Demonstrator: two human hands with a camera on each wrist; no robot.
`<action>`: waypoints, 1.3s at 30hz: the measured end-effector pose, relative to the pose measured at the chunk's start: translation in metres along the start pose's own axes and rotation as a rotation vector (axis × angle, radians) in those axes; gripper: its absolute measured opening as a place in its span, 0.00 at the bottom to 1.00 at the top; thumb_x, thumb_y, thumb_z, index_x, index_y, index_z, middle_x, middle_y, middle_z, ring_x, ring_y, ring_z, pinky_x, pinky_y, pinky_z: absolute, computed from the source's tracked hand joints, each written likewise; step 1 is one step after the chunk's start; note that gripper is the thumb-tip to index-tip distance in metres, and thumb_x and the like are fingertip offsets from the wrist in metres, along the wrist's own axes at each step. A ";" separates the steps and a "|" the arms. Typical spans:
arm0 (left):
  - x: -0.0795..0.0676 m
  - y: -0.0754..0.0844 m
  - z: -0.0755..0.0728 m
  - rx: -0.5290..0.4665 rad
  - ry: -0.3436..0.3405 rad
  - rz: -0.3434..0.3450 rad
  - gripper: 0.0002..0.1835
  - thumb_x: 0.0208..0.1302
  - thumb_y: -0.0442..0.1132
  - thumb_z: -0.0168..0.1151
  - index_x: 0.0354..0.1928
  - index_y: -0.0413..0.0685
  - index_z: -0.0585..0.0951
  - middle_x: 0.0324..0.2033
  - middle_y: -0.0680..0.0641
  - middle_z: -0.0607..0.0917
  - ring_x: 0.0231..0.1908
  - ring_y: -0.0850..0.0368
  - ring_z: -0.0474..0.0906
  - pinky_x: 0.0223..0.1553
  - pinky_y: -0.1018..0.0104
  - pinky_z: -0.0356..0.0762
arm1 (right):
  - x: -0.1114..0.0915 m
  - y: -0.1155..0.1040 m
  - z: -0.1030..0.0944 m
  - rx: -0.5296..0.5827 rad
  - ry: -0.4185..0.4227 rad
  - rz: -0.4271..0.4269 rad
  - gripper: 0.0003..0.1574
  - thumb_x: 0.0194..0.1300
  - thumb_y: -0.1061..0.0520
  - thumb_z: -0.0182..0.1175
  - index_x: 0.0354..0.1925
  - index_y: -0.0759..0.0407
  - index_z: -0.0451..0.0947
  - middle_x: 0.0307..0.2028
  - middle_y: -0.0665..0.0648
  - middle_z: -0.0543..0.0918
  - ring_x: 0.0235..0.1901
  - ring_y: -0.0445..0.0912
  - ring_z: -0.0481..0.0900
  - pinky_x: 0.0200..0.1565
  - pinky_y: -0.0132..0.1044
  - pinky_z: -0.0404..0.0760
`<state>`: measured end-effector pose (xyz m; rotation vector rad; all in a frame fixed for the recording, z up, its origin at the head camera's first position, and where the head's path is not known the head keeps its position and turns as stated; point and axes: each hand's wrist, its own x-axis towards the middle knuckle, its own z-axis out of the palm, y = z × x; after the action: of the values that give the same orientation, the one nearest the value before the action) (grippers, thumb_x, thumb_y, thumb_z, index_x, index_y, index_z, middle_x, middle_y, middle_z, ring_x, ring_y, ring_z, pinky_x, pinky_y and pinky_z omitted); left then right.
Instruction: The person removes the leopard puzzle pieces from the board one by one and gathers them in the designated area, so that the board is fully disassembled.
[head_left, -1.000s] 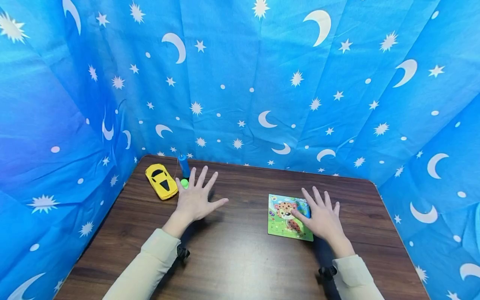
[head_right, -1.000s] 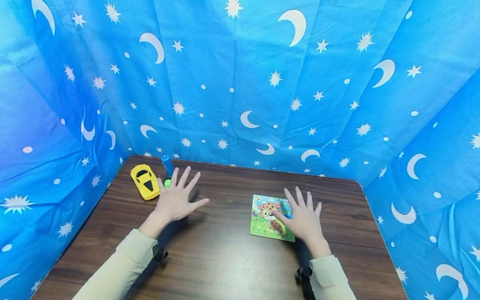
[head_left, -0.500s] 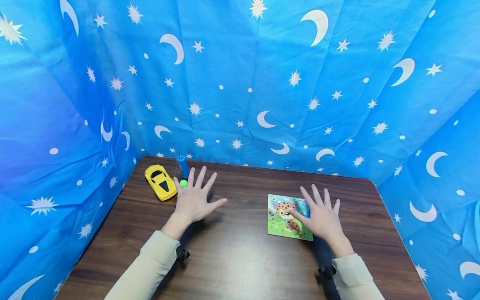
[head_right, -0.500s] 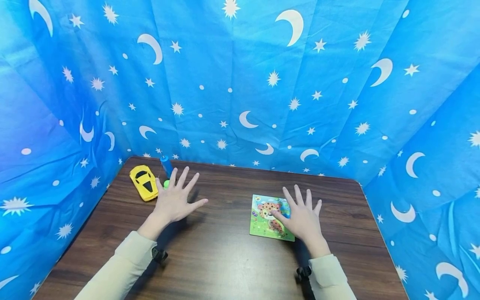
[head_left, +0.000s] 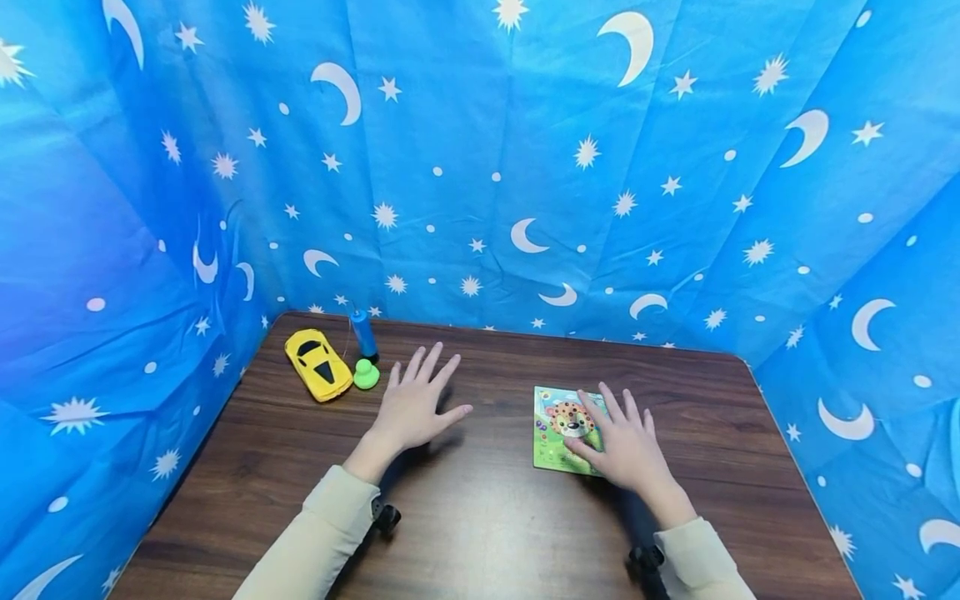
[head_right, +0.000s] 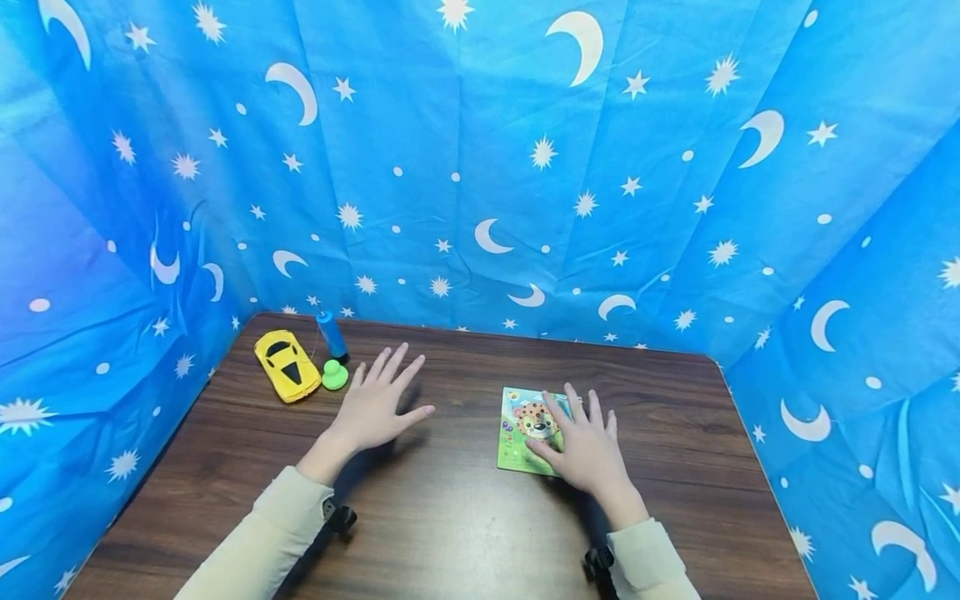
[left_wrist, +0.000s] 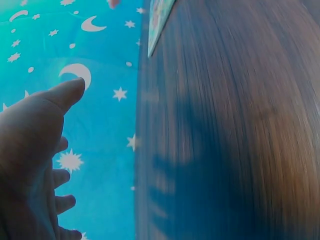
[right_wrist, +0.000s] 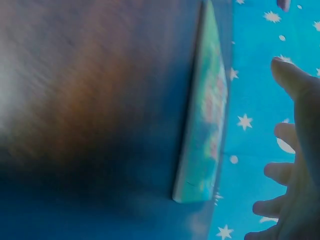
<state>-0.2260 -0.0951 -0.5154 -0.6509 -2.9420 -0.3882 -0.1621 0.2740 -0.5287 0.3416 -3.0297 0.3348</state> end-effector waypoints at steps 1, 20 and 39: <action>0.002 0.003 0.002 -0.009 0.003 0.009 0.47 0.69 0.75 0.51 0.83 0.62 0.57 0.82 0.45 0.50 0.79 0.39 0.48 0.71 0.30 0.50 | -0.001 -0.001 0.003 -0.003 -0.014 -0.007 0.55 0.67 0.21 0.57 0.80 0.46 0.61 0.78 0.67 0.57 0.75 0.75 0.50 0.64 0.81 0.51; 0.043 0.059 0.053 -0.247 -0.028 -0.006 0.33 0.72 0.65 0.58 0.73 0.60 0.74 0.52 0.52 0.82 0.50 0.54 0.80 0.42 0.53 0.82 | -0.009 -0.016 0.024 0.014 -0.232 0.000 0.52 0.66 0.17 0.52 0.79 0.35 0.62 0.81 0.66 0.50 0.74 0.79 0.43 0.61 0.83 0.53; 0.072 0.105 0.088 -0.377 -0.109 -0.065 0.26 0.69 0.60 0.66 0.64 0.60 0.82 0.29 0.62 0.76 0.28 0.64 0.72 0.29 0.63 0.70 | -0.012 -0.022 0.023 -0.029 -0.209 -0.042 0.42 0.71 0.30 0.60 0.78 0.36 0.66 0.78 0.66 0.58 0.72 0.82 0.47 0.61 0.80 0.60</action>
<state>-0.2503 0.0494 -0.5654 -0.6307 -3.0221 -0.9594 -0.1470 0.2506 -0.5480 0.4659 -3.2217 0.2677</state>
